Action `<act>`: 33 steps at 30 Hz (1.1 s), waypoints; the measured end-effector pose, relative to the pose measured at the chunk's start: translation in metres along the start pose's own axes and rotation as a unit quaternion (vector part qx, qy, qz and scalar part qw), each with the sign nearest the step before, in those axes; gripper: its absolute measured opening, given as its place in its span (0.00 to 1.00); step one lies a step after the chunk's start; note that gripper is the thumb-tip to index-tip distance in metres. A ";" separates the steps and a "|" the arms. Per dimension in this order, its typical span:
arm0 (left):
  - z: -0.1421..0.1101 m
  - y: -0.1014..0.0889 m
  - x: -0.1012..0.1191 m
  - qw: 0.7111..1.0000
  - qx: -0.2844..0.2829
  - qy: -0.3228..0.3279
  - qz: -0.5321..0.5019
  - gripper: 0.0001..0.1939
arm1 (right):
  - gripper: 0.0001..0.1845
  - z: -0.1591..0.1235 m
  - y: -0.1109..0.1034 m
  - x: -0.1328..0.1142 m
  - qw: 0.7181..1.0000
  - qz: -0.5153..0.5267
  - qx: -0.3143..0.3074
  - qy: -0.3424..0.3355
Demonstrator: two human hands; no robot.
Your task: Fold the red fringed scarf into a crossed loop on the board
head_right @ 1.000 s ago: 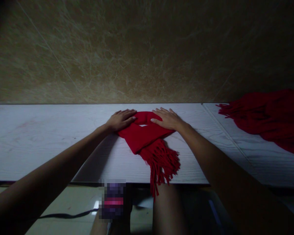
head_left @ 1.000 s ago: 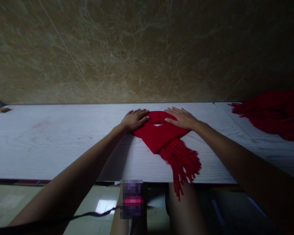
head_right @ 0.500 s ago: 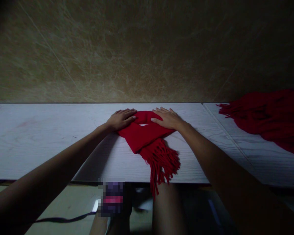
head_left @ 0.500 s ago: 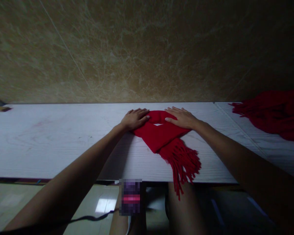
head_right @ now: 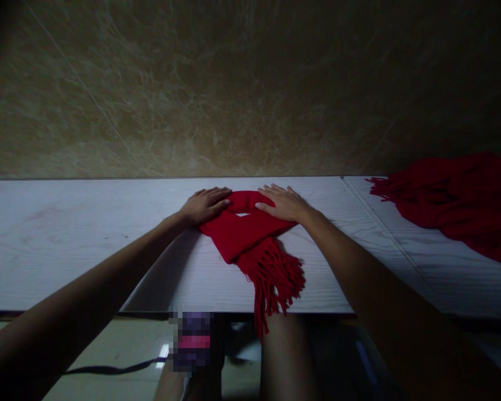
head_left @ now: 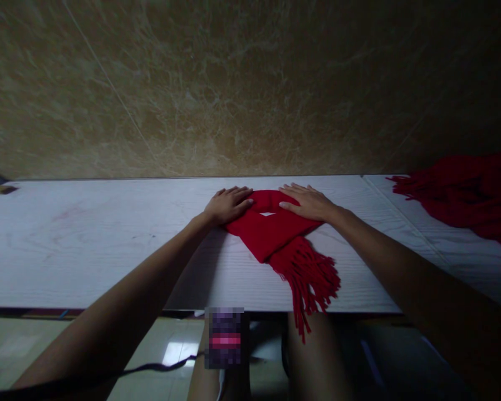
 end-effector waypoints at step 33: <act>0.001 0.000 0.000 1.000 -0.004 -0.007 0.013 0.31 | 0.41 -0.001 0.000 0.000 1.000 0.002 0.012 -0.002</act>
Point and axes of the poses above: each hand's wrist, its own z-axis towards the middle knuckle, its own y-axis out of the palm, x = y × z, the point moved 5 cm from there along z, towards the middle knuckle, and after that the axes turned 5 degrees about y, right-handed, at the moved point
